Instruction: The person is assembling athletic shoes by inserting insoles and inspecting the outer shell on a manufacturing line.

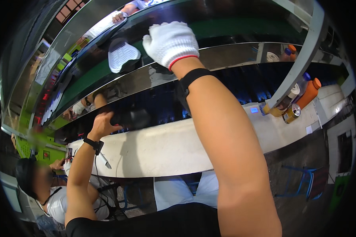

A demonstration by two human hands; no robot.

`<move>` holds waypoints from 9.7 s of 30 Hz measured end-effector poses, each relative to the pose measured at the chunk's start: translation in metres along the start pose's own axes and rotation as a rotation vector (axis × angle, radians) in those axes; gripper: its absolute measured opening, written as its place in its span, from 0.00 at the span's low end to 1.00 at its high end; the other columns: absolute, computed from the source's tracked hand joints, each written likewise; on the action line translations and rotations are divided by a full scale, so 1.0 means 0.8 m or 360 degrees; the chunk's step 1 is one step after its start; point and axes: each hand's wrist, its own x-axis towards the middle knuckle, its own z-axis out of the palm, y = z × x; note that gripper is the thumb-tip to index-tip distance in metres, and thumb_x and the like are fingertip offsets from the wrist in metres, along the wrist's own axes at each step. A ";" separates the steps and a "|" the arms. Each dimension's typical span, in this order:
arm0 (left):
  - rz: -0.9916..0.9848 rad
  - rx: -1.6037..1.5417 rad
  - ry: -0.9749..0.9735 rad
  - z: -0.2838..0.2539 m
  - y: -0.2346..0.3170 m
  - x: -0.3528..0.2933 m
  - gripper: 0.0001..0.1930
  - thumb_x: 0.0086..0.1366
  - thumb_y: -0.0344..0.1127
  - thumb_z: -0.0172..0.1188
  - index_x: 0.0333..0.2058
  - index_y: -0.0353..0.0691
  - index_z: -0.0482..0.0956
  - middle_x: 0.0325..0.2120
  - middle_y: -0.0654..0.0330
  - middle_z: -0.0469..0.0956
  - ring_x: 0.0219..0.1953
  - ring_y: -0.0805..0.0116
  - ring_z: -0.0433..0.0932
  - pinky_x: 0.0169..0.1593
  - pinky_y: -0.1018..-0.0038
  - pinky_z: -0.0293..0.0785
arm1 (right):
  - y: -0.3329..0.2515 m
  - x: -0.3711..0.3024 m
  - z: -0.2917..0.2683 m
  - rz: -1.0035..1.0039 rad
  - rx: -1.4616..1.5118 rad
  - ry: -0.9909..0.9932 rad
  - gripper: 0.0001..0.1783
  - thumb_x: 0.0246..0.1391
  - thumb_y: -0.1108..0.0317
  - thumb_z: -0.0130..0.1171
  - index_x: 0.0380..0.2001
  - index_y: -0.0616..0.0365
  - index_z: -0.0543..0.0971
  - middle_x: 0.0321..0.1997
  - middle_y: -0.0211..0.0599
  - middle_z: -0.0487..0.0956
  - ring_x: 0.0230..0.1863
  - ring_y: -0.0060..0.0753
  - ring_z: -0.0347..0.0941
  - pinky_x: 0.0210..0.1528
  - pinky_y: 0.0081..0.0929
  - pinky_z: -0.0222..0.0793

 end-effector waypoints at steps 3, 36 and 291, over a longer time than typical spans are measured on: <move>0.1048 -0.0259 0.0135 -0.045 0.065 -0.021 0.35 0.42 0.42 0.84 0.54 0.51 0.87 0.48 0.58 0.81 0.51 0.50 0.80 0.54 0.55 0.76 | -0.005 -0.002 -0.009 0.0021 0.0028 -0.0074 0.25 0.68 0.46 0.53 0.40 0.55 0.90 0.42 0.48 0.90 0.47 0.54 0.87 0.57 0.52 0.80; 0.0854 -0.1608 0.1092 -0.026 0.316 -0.193 0.39 0.57 0.31 0.82 0.67 0.45 0.75 0.58 0.49 0.84 0.55 0.43 0.86 0.58 0.56 0.85 | -0.021 -0.191 -0.140 -0.1207 0.0726 0.0392 0.24 0.46 0.77 0.76 0.46 0.48 0.78 0.47 0.34 0.87 0.54 0.47 0.84 0.60 0.51 0.79; 0.0467 -0.2169 0.1088 -0.059 0.322 -0.247 0.44 0.64 0.52 0.79 0.70 0.31 0.71 0.68 0.37 0.70 0.66 0.44 0.78 0.57 0.61 0.89 | -0.079 -0.458 -0.142 0.0285 0.2365 0.0071 0.66 0.42 0.37 0.88 0.76 0.58 0.66 0.74 0.62 0.72 0.73 0.57 0.73 0.75 0.52 0.69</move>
